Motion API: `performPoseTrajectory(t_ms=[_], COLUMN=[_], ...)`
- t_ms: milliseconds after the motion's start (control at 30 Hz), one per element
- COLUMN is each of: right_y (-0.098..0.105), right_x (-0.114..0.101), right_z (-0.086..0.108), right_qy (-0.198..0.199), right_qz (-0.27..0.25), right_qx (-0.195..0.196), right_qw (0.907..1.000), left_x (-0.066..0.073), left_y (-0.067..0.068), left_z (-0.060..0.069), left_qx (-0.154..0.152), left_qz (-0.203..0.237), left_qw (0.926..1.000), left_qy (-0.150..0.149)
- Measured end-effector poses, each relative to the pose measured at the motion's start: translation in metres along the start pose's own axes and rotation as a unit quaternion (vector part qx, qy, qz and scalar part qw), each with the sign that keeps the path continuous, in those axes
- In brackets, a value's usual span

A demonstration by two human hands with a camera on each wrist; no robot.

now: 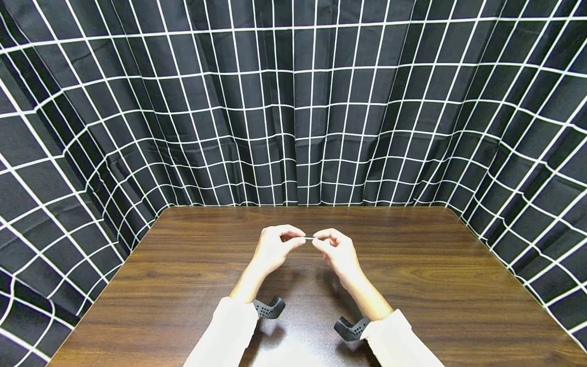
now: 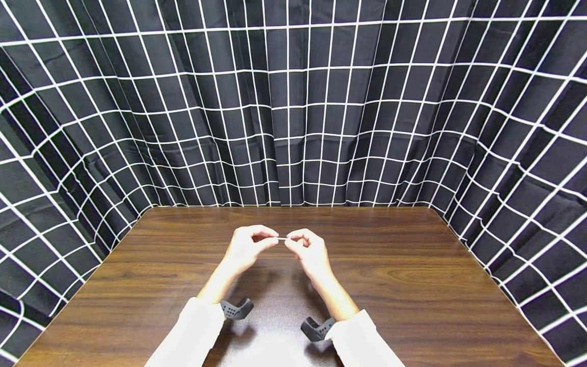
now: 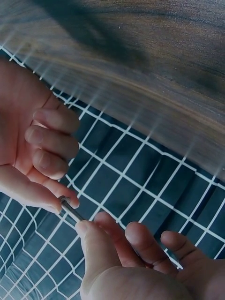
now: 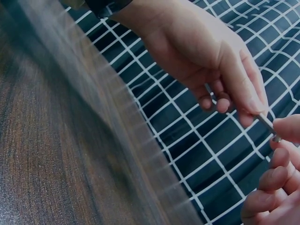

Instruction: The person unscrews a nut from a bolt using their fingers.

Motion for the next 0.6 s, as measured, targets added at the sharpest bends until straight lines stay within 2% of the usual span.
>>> performPoseTrajectory(t_ms=[600], right_y=[-0.0026], right_x=[-0.0063], right_z=[-0.0009], right_qy=[0.045], right_qz=[0.011], right_qx=[-0.017], right_qw=[0.9988], left_x=[-0.0030], left_y=[0.0007], left_z=[-0.0008], left_qx=[0.005], left_qz=[0.009], left_qw=[0.9999], left_qy=[0.011])
Point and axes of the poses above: each hand's wrist, its own z-axis away from the middle knuckle, its own y-axis out of the back of the hand, x = y × z, the point moved 10 cm from there along -z, towards the middle knuckle, and after that the axes turned 9 degrees about z, right-handed, at the moved point
